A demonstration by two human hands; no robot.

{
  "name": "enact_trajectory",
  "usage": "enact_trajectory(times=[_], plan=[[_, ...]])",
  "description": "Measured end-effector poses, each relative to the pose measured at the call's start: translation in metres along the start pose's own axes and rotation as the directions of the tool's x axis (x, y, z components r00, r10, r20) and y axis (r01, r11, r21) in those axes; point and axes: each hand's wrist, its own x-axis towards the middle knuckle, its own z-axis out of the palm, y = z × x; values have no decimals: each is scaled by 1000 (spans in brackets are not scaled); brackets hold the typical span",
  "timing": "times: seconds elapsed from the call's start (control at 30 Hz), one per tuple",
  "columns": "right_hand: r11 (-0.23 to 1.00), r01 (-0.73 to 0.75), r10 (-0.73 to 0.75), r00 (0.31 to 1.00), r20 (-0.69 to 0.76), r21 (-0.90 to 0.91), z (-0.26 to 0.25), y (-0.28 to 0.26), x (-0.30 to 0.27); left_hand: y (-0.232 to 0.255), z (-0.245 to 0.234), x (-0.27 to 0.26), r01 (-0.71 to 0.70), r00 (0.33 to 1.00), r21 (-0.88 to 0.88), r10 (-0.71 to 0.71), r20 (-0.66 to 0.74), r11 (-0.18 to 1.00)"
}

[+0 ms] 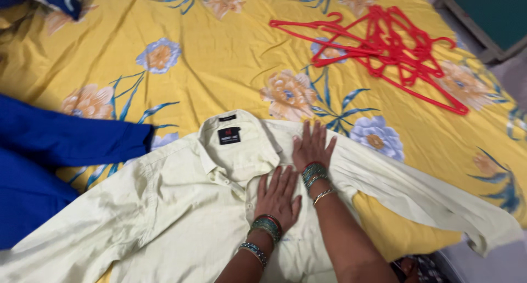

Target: The person places a blue hoodie on a bed, smooths it, and puts it on a red hanger. Then they retrieve a cream shirt from a laundry basket, lay it on the bed, smooth it, button the collar, and prepare to hang it.

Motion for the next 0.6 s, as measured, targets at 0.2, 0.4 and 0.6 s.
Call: enact_trajectory(times=[0.2,0.4,0.6], plan=[[998,0,-2,1000,18,61,20,0,66,-1,0,2,-1,1000,2,1,-14,1000],[996,2,-9,997,78,88,28,7,123,3,6,33,56,997,-146,-48,63,988],[990,-44,27,992,123,138,18,9,160,-8,50,105,3,997,-221,-19,-70,975]])
